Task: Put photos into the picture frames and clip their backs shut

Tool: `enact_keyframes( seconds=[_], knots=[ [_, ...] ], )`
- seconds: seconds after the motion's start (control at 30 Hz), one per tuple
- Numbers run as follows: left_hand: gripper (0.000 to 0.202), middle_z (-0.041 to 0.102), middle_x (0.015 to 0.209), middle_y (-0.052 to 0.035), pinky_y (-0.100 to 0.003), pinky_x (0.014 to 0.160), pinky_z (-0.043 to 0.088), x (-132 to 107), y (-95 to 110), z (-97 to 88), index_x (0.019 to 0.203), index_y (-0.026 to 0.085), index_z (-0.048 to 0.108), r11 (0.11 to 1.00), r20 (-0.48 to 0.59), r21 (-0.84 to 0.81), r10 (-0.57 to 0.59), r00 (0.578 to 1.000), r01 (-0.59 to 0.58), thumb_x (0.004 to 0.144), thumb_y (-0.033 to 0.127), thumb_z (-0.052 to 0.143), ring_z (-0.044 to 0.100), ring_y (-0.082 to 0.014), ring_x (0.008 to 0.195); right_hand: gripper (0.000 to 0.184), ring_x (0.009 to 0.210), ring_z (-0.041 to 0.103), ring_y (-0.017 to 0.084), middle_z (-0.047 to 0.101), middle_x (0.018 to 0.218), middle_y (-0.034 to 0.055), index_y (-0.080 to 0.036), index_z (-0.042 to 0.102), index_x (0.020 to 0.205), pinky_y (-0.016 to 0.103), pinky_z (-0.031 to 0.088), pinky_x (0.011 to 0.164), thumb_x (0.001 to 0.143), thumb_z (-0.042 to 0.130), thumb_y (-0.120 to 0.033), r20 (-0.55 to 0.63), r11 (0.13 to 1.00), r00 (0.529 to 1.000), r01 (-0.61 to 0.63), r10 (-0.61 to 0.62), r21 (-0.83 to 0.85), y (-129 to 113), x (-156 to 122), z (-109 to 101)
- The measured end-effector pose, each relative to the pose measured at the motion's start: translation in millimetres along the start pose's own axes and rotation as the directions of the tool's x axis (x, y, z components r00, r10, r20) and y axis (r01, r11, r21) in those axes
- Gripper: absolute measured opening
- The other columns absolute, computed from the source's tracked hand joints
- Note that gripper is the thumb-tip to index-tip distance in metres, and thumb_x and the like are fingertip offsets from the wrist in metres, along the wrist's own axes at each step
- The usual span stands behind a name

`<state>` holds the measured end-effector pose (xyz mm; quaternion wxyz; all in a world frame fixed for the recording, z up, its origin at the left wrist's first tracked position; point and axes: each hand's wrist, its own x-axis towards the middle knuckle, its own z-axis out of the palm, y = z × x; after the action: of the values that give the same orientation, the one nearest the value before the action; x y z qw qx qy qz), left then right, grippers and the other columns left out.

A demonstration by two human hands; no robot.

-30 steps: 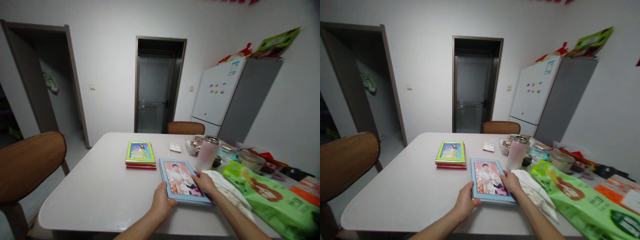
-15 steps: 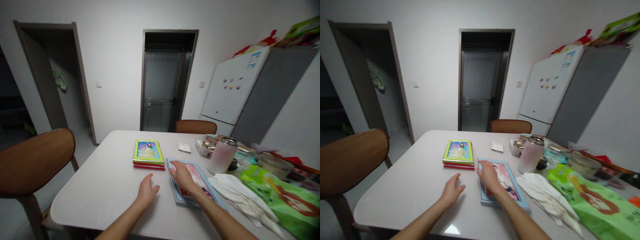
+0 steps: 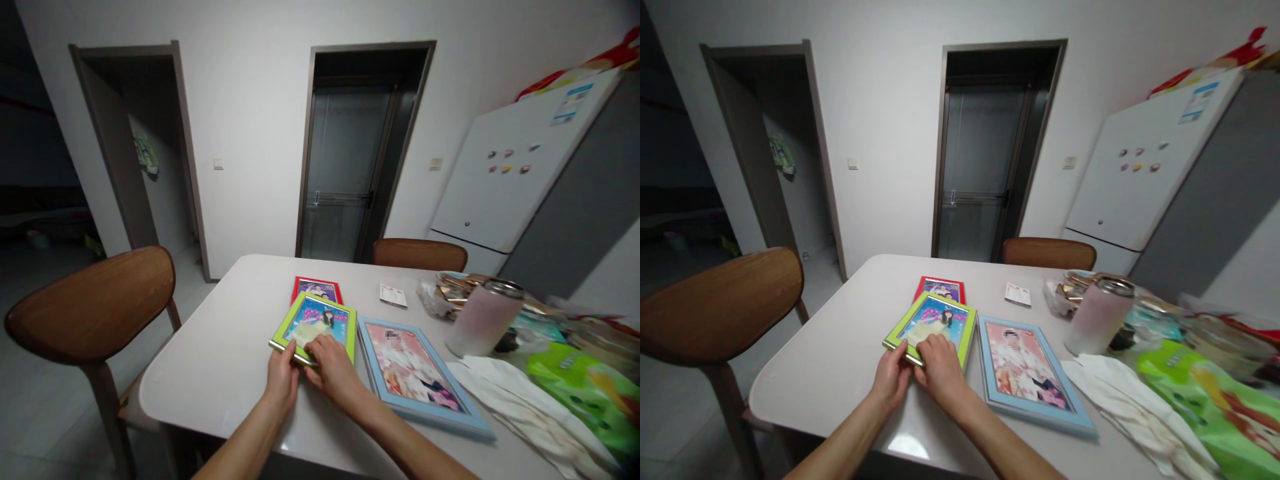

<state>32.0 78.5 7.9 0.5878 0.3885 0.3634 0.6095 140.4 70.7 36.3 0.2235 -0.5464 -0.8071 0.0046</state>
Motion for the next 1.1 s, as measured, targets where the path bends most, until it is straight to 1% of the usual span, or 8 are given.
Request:
enact_keyframes(
  seconds=[0.13,0.27,0.4,0.5,0.6,0.7,0.83,1.1],
  knots=[
    [0.037,0.060,0.102,-0.0072,-0.029,0.083,0.042,-39,17,11.0,0.106,0.014,0.048,0.997,-0.002,-0.015,0.078,0.997,-0.078,0.073,0.030,0.053,0.055,-0.0205,0.095,0.042,0.112,0.036,0.022,0.043,0.120,0.0086,-0.019,0.048,0.107,0.038,0.027,0.093,0.068,0.054,-0.033,-0.083,0.861,0.985,-0.092,0.153,0.500,-12,-22,-21],
    [0.037,0.055,0.112,-0.0078,-0.031,0.089,0.039,-81,38,14.1,0.112,0.016,0.046,0.900,0.219,0.313,0.243,0.945,-0.304,0.076,0.021,0.051,0.050,-0.0212,0.103,0.055,0.112,0.039,0.021,0.043,0.123,0.0075,-0.023,0.034,0.121,0.037,0.035,0.089,0.072,0.047,-0.043,-0.068,0.433,0.892,-0.149,0.447,0.889,-21,-37,-55],
    [0.051,0.045,0.123,-0.0116,-0.036,0.094,0.035,-103,44,4.3,0.122,0.016,0.036,0.513,0.589,0.514,0.372,0.717,-0.688,0.073,0.012,0.047,0.041,-0.0227,0.113,0.063,0.104,0.048,0.022,0.048,0.118,0.0078,-0.026,0.027,0.125,0.032,0.046,0.073,0.069,0.051,-0.045,0.099,0.032,0.809,-0.144,0.580,0.989,-25,-56,-70],
    [0.051,0.041,0.125,-0.0163,-0.039,0.094,0.034,-108,34,-4.6,0.123,0.012,0.035,0.242,0.794,0.487,0.276,0.541,-0.839,0.073,0.014,0.044,0.034,-0.0250,0.117,0.074,0.092,0.056,0.021,0.056,0.109,0.0081,-0.023,0.024,0.127,0.031,0.048,0.070,0.064,0.058,-0.038,0.232,-0.062,0.786,-0.241,0.573,0.969,-16,-67,-60],
    [0.041,0.048,0.119,-0.0171,-0.038,0.091,0.039,-108,20,-8.0,0.117,0.010,0.044,0.102,0.854,0.500,0.108,0.509,-0.860,0.076,0.016,0.042,0.037,-0.0267,0.115,0.075,0.082,0.060,0.020,0.063,0.096,0.0067,-0.018,0.024,0.127,0.033,0.047,0.071,0.061,0.059,-0.029,0.309,0.041,0.794,-0.385,0.524,0.922,1,-72,-37],
    [0.035,0.052,0.115,-0.0143,-0.037,0.086,0.044,-108,4,-7.8,0.112,0.013,0.048,0.025,0.834,0.549,0.033,0.550,-0.835,0.079,0.017,0.039,0.044,-0.0268,0.110,0.065,0.082,0.060,0.021,0.064,0.093,0.0073,-0.014,0.037,0.121,0.035,0.045,0.076,0.059,0.055,-0.023,0.217,0.386,0.830,-0.450,0.514,0.805,20,-73,-13],
    [0.031,0.054,0.114,-0.0119,-0.036,0.084,0.045,-106,-16,-9.6,0.111,0.015,0.049,-0.021,0.804,0.594,0.040,0.593,-0.804,0.082,0.016,0.038,0.046,-0.0254,0.108,0.047,0.094,0.053,0.023,0.060,0.098,0.0112,-0.011,0.054,0.105,0.035,0.037,0.086,0.059,0.050,-0.020,0.020,0.818,0.886,-0.437,0.464,0.374,31,-71,3],
    [0.032,0.052,0.117,-0.0103,-0.034,0.091,0.040,-105,-10,-7.2,0.110,0.015,0.049,0.052,0.765,0.644,-0.060,0.641,-0.764,0.078,0.013,0.045,0.043,-0.0229,0.111,0.031,0.100,0.047,0.023,0.050,0.109,0.0144,-0.012,0.061,0.092,0.031,0.034,0.087,0.064,0.046,-0.012,0.027,0.965,0.966,-0.259,0.259,0.039,27,-59,5]
  ],
)
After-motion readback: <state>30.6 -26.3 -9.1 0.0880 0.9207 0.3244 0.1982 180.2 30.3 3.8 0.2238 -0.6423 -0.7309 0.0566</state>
